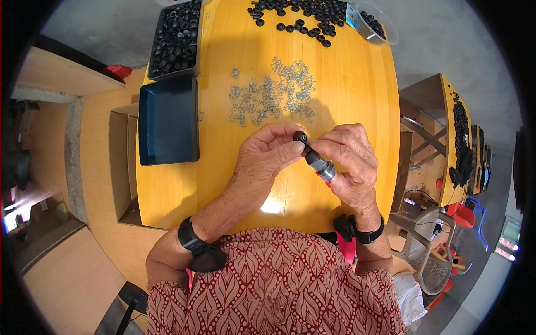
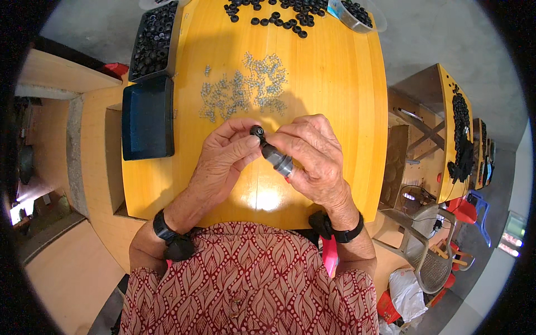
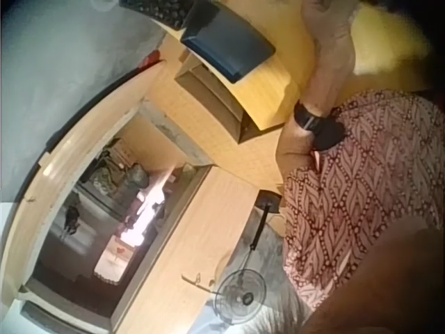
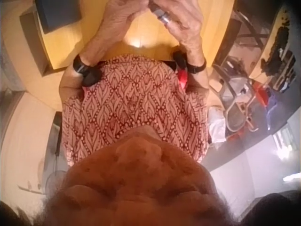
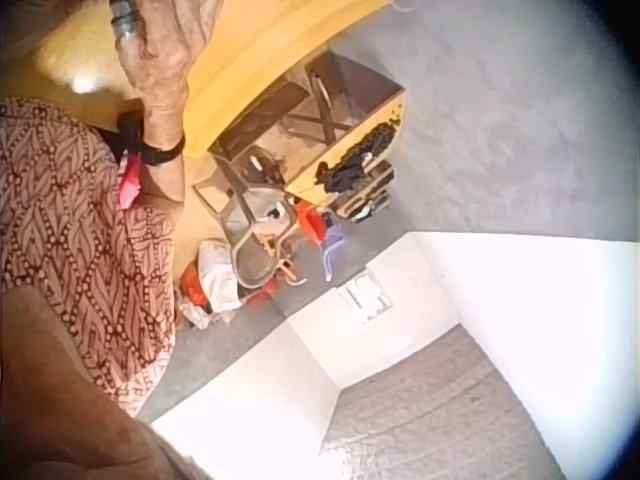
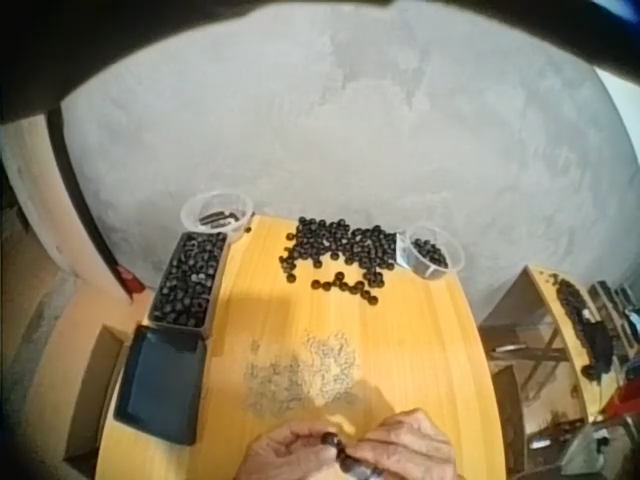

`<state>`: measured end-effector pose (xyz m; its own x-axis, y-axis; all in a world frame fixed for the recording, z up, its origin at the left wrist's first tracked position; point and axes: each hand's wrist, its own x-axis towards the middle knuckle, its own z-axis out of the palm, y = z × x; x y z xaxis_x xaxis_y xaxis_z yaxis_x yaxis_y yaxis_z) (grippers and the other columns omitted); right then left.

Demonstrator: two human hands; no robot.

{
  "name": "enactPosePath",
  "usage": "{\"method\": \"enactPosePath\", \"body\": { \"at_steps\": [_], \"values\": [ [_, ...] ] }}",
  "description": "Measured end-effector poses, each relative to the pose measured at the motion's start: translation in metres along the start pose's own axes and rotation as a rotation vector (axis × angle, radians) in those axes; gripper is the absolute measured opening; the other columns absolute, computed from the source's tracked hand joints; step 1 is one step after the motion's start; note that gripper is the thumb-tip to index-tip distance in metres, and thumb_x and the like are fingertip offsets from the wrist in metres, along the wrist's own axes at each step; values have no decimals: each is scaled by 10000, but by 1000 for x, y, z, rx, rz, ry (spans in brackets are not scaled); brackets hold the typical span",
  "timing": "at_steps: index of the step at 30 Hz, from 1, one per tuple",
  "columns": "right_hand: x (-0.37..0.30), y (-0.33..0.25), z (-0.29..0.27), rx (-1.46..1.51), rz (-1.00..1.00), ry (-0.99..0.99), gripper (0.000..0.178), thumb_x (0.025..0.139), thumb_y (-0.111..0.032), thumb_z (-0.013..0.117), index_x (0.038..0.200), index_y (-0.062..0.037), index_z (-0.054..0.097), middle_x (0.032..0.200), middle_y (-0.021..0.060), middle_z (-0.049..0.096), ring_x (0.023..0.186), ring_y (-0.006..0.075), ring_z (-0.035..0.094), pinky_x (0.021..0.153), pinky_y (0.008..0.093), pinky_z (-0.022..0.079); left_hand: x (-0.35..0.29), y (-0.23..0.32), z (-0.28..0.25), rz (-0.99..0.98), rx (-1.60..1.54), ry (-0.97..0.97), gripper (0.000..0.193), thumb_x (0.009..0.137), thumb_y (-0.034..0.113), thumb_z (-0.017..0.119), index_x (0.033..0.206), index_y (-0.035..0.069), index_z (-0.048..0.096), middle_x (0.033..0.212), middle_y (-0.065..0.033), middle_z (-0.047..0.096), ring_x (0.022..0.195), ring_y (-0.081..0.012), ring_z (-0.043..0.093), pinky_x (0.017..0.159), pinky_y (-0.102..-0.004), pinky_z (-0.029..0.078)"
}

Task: The person assembles black plastic components by hand, joining plastic caps and plastic inserts together.

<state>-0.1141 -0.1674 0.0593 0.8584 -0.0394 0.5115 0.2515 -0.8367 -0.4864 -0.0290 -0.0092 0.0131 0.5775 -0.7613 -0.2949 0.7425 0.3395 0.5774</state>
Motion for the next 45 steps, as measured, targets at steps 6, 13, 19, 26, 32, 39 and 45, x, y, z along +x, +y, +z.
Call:
{"method": "enactPosePath", "body": {
  "at_steps": [6, 13, 19, 26, 32, 39, 45],
  "values": [
    [-1, 0, -1, 14, 19, 18, 264, 667, -83, 785, 918, -43, 715, 878, 67, 657, 815, 260, 598, 737, 354, 493, 1, 0, 0, -37, -91, -18, 248, 890, 42, 657, 1126, 16, 587, 1023, -67, 645, 974, -152, 626, 905, -274, 511],
    [-5, -1, 6, -27, 17, 52, 277, 665, -78, 782, 928, -37, 709, 893, 70, 659, 820, 253, 604, 751, 353, 489, 2, -2, -2, -48, -112, -8, 252, 892, 56, 660, 1130, 20, 586, 1020, -57, 644, 957, -141, 623, 900, -268, 510],
    [-7, -4, 5, -87, 6, 30, 294, 648, -55, 763, 934, -36, 699, 884, 77, 657, 823, 267, 603, 742, 357, 490, 3, -5, -6, -27, -27, -13, 249, 888, 84, 677, 1120, 34, 602, 1017, -34, 648, 935, -118, 619, 866, -249, 502],
    [-5, -5, -3, 6, 84, 8, 275, 651, -38, 751, 922, -32, 698, 868, 79, 657, 811, 254, 603, 730, 351, 485, 1, -5, -5, -52, -54, -74, 246, 897, 41, 645, 1136, 29, 589, 1027, -49, 631, 977, -136, 615, 915, -281, 524],
    [-6, 0, -9, 121, 125, 27, 238, 694, -69, 737, 925, -26, 697, 867, 76, 660, 808, 248, 602, 741, 348, 474, 2, -6, -6, -97, -112, -159, 247, 905, 58, 644, 1143, 31, 585, 1068, -77, 635, 1021, -163, 621, 945, -300, 521],
    [-6, -1, -9, 134, 135, 23, 232, 710, -81, 730, 932, -23, 698, 865, 76, 662, 807, 245, 599, 748, 348, 468, 3, -7, -6, -76, -89, -179, 248, 906, 64, 646, 1145, 33, 587, 1075, -76, 642, 1027, -171, 622, 957, -307, 515],
    [-6, -2, -8, 134, 137, 21, 227, 702, -55, 733, 924, -23, 701, 864, 75, 662, 804, 243, 599, 740, 339, 466, 3, -9, -7, -39, -22, -191, 249, 906, 55, 644, 1148, 32, 592, 1076, -77, 652, 1021, -169, 630, 960, -315, 505]
  ]
}}
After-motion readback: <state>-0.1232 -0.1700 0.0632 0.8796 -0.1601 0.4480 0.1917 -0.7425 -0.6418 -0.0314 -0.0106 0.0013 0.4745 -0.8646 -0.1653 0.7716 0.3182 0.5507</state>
